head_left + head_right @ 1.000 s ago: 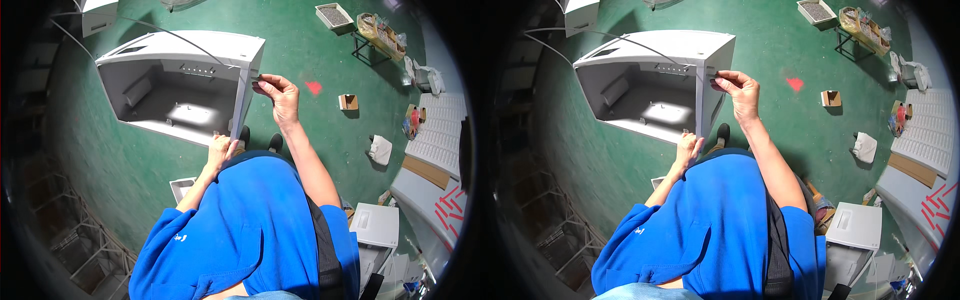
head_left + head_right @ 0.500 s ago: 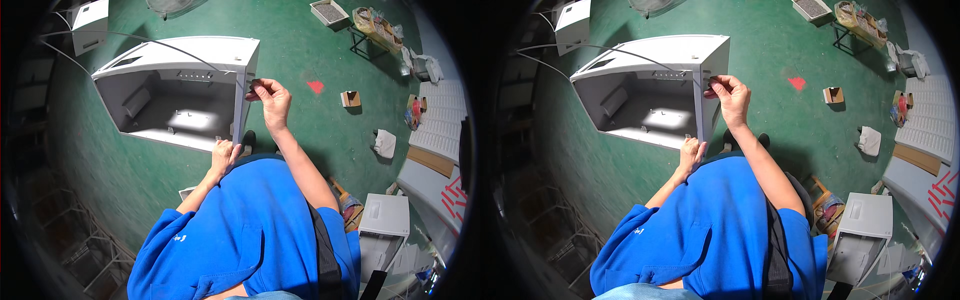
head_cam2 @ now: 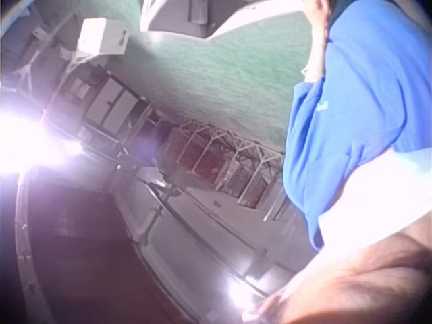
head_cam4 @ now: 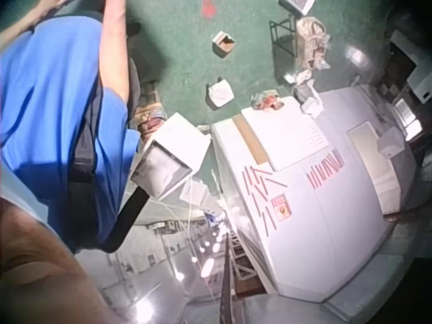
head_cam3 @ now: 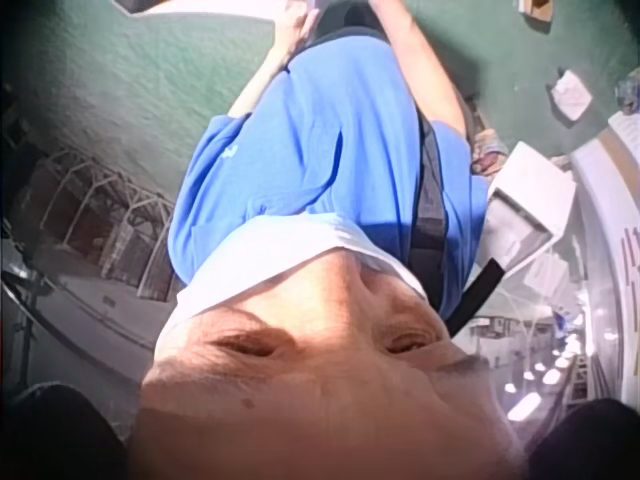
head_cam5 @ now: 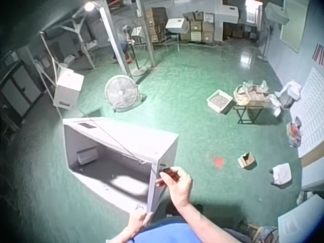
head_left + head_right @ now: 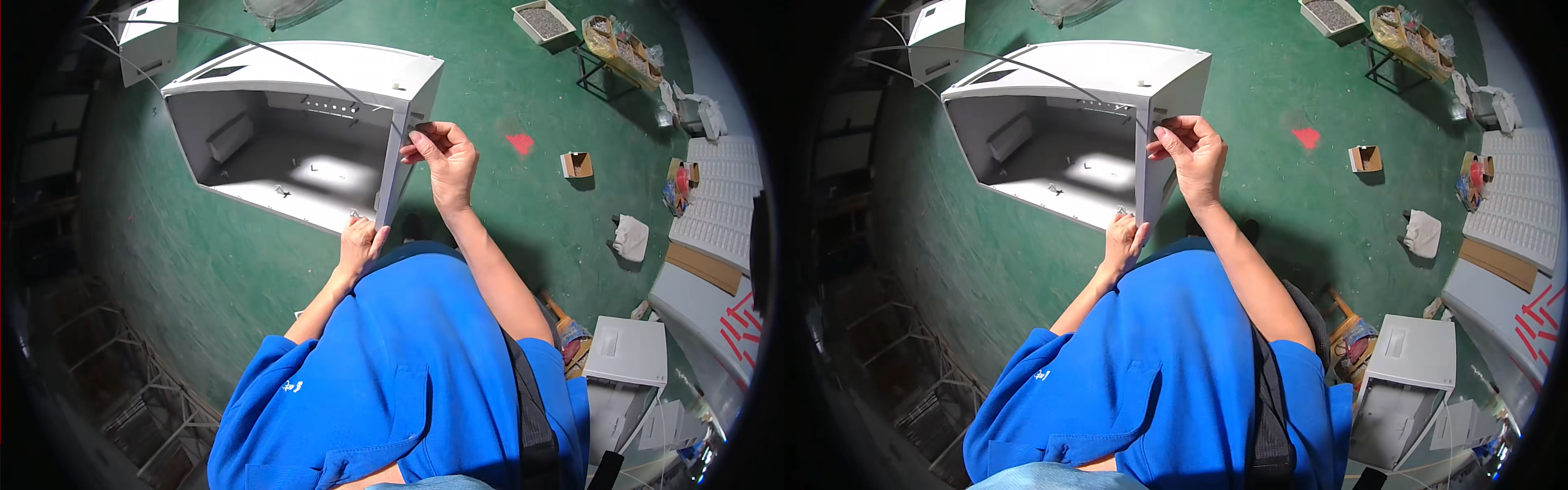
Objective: Install screws and components into a white metal electrical box or housing.
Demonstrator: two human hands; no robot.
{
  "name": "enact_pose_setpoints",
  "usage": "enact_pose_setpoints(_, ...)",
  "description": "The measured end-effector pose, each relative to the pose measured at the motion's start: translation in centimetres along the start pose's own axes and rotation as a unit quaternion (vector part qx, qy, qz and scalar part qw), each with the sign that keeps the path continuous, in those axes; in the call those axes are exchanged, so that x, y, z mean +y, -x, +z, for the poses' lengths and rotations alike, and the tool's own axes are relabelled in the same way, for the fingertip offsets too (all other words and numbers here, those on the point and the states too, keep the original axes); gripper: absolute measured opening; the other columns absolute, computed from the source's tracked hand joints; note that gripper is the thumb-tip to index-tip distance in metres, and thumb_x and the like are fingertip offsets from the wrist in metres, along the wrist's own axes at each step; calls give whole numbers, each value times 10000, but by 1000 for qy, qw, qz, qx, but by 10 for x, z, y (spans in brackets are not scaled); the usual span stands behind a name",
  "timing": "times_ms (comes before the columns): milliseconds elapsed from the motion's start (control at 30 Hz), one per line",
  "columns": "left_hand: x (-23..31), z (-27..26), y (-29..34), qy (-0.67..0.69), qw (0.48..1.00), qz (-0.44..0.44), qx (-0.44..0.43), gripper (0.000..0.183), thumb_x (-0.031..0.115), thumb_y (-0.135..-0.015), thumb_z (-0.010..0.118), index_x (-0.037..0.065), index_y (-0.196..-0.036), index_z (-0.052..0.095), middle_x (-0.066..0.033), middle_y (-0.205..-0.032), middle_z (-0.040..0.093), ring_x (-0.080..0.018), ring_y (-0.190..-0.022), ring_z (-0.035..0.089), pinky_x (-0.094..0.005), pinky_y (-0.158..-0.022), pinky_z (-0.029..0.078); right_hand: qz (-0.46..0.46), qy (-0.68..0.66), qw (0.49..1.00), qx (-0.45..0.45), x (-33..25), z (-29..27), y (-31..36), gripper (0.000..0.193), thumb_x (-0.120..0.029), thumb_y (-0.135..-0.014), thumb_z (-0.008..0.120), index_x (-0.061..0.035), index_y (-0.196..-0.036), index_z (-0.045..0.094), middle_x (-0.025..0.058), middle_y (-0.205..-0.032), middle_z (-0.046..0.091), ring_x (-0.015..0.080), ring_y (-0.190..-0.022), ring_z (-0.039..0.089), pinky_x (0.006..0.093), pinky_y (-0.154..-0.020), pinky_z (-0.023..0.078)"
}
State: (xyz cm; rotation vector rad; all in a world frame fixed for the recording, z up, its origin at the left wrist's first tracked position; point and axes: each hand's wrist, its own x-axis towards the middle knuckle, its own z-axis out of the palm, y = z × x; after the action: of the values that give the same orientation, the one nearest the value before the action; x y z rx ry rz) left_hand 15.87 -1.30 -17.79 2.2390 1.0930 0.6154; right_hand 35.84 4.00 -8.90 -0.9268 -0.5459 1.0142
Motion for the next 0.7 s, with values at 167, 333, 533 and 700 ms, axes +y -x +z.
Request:
enact_pose_setpoints(167,-9,-5,-7,4,999,31,21,320,219,-865,566,60,-598,489,-90,-549,471,-272,-558,475,-365,-641,382,-17,24,1000,-6,1,1,-6,110,-69,-844,641,28,-864,593,81,-758,628,155,-581,626,283,-538,544)
enact_pose_setpoints(333,-17,-11,-8,17,999,40,23,297,201,-859,568,62,-609,488,-93,-548,474,-270,-550,478,-364,-631,393,-17,84,996,-4,-3,11,-5,164,-117,-861,632,30,-816,575,50,-679,597,117,-526,594,246,-485,502)
enact_pose_setpoints(533,-23,-19,-9,33,998,37,28,304,204,-857,567,54,-610,472,-95,-549,454,-275,-549,471,-366,-642,396,-33,149,988,-3,3,16,-10,218,-174,-862,642,18,-786,570,35,-623,576,102,-486,569,232,-447,467)
enact_pose_setpoints(700,-37,-21,-2,-10,999,40,21,289,194,-857,566,49,-624,477,-88,-555,447,-265,-553,462,-366,-650,394,-14,119,992,-38,7,18,-10,179,-123,-833,669,22,-818,566,48,-668,599,104,-517,581,234,-454,481)
